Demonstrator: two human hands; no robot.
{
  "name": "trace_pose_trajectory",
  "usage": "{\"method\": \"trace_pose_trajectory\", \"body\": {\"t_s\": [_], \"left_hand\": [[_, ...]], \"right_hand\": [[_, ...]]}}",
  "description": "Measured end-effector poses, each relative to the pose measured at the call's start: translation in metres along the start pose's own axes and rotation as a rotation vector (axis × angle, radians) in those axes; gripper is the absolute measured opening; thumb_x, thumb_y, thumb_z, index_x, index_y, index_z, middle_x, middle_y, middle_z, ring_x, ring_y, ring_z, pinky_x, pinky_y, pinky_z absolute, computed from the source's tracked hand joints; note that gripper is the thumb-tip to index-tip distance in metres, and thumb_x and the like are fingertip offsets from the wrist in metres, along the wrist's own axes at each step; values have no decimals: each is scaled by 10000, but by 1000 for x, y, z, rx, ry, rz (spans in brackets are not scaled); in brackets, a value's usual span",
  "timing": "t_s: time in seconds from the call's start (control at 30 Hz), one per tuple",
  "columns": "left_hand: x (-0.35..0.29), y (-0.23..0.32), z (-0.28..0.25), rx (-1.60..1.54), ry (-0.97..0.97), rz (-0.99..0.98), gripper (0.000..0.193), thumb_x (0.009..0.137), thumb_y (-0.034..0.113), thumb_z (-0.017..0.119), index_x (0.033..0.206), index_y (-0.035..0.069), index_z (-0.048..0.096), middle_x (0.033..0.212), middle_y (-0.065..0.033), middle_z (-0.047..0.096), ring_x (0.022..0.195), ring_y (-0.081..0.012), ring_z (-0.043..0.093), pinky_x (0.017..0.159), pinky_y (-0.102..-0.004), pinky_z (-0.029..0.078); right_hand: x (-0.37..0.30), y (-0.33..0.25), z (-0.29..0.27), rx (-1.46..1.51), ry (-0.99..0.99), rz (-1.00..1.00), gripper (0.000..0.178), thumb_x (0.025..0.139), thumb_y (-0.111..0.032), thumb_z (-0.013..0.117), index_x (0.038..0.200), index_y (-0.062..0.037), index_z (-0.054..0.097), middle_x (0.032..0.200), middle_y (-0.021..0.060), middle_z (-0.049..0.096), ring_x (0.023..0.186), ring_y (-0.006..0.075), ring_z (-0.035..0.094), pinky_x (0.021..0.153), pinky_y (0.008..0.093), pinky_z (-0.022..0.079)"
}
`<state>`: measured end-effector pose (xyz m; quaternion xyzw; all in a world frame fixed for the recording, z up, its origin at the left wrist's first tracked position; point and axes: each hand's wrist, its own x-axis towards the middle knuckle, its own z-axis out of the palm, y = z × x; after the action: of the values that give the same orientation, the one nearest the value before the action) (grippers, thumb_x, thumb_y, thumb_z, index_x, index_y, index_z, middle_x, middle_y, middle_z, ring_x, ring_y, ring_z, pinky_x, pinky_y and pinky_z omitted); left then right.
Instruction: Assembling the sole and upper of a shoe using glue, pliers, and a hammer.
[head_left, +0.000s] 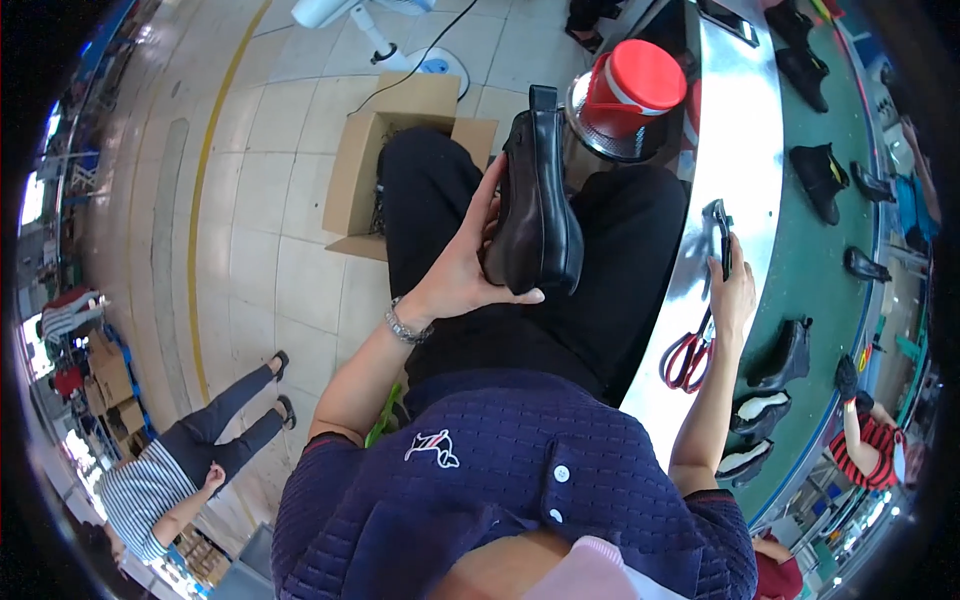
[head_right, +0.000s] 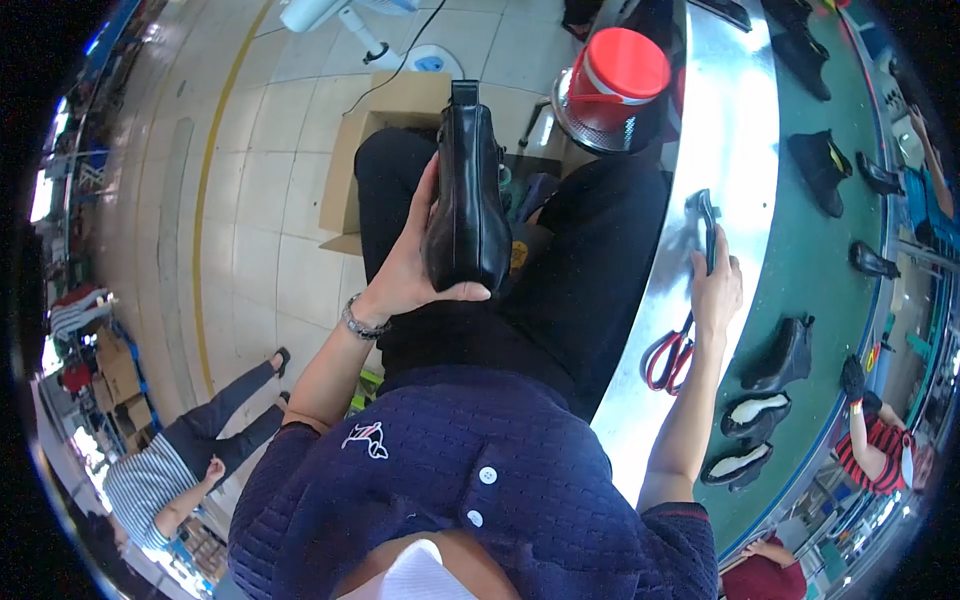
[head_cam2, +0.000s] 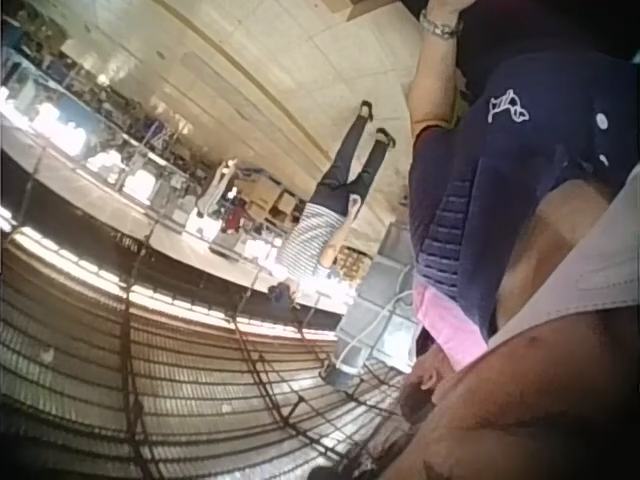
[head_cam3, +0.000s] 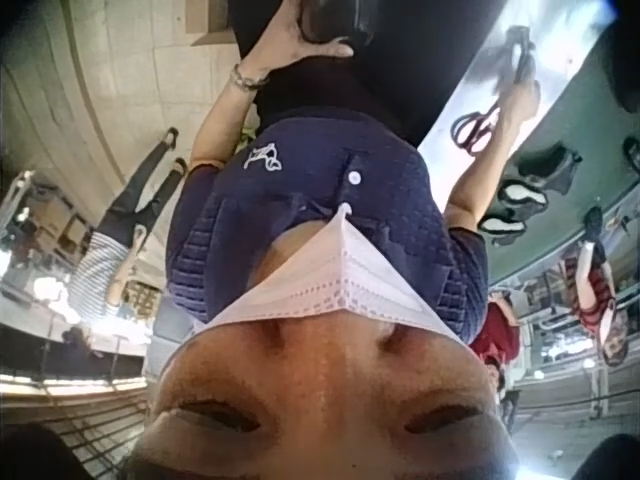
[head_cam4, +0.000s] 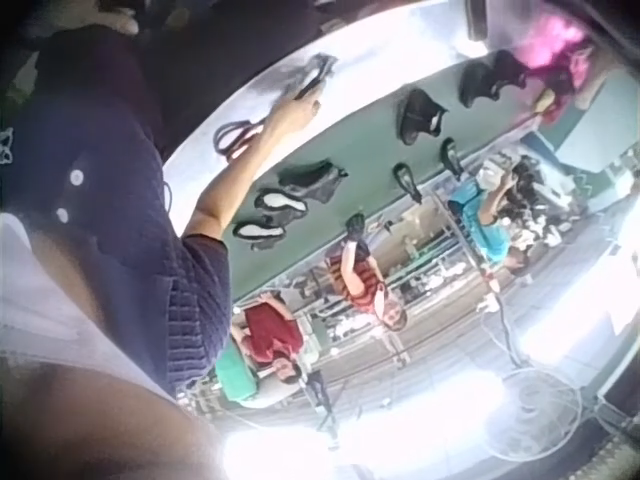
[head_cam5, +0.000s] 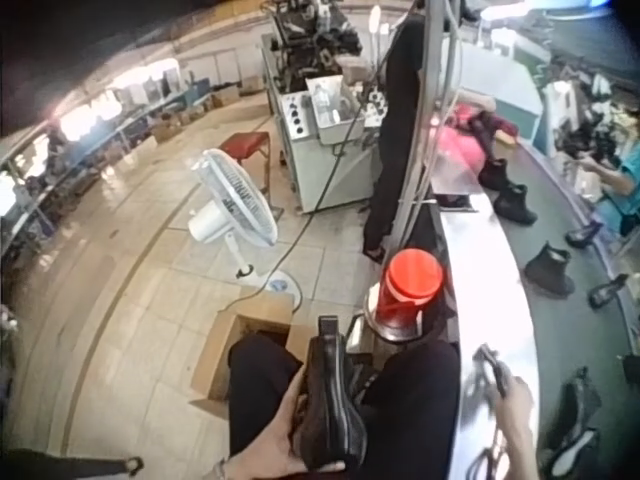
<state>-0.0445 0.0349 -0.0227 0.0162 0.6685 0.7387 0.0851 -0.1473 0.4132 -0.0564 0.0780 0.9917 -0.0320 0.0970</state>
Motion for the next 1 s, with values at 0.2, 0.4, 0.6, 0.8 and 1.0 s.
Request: {"method": "trace_pose_trajectory", "body": {"t_s": [0.2, 0.4, 0.6, 0.8, 1.0], "left_hand": [[-12, -23, -13, 73, -25, 126, 1339, 660, 156, 876, 1520, 172, -151, 1580, -129, 139, 1432, -246, 245, 1151, -411, 251], [-31, -40, -1, 20, -71, -17, 1362, 664, 145, 867, 1504, 204, -203, 1586, -131, 120, 1441, -240, 224, 1156, -399, 238], [-37, -51, 2, -180, -275, -85, 1362, 623, 123, 878, 1528, 210, -136, 1586, -136, 76, 1436, -237, 212, 1176, -383, 166], [-20, -51, 31, -301, 8, -186, 862, 763, 263, 816, 1448, 172, 301, 1280, -61, 436, 1172, -171, 444, 1031, -338, 367], [-15, -43, 49, -382, 174, -257, 763, 751, 266, 826, 1369, 118, 403, 1104, -37, 526, 977, -130, 535, 887, -269, 459]], "right_hand": [[0, -14, 21, 201, 204, -299, 375, 957, -204, 578, 1331, -182, 564, 1314, 149, 562, 1213, 302, 536, 969, 447, 471], [-60, -119, -43, 1155, -469, -624, 699, 848, -248, 699, 1462, -130, 388, 1391, 132, 497, 1296, 259, 456, 1052, 420, 373], [-86, -145, -20, 1123, -976, -693, 1055, 753, -373, 810, 1540, -179, 136, 1509, 164, 280, 1364, 324, 356, 1022, 467, 429], [-97, -149, -12, 957, -976, -695, 1080, 710, -415, 828, 1526, -163, 166, 1490, 200, 279, 1347, 373, 365, 953, 459, 521], [-104, -148, -15, 787, -909, -654, 1108, 715, -457, 807, 1496, -15, 157, 1427, 290, 366, 1240, 432, 487, 881, 465, 560]]}}
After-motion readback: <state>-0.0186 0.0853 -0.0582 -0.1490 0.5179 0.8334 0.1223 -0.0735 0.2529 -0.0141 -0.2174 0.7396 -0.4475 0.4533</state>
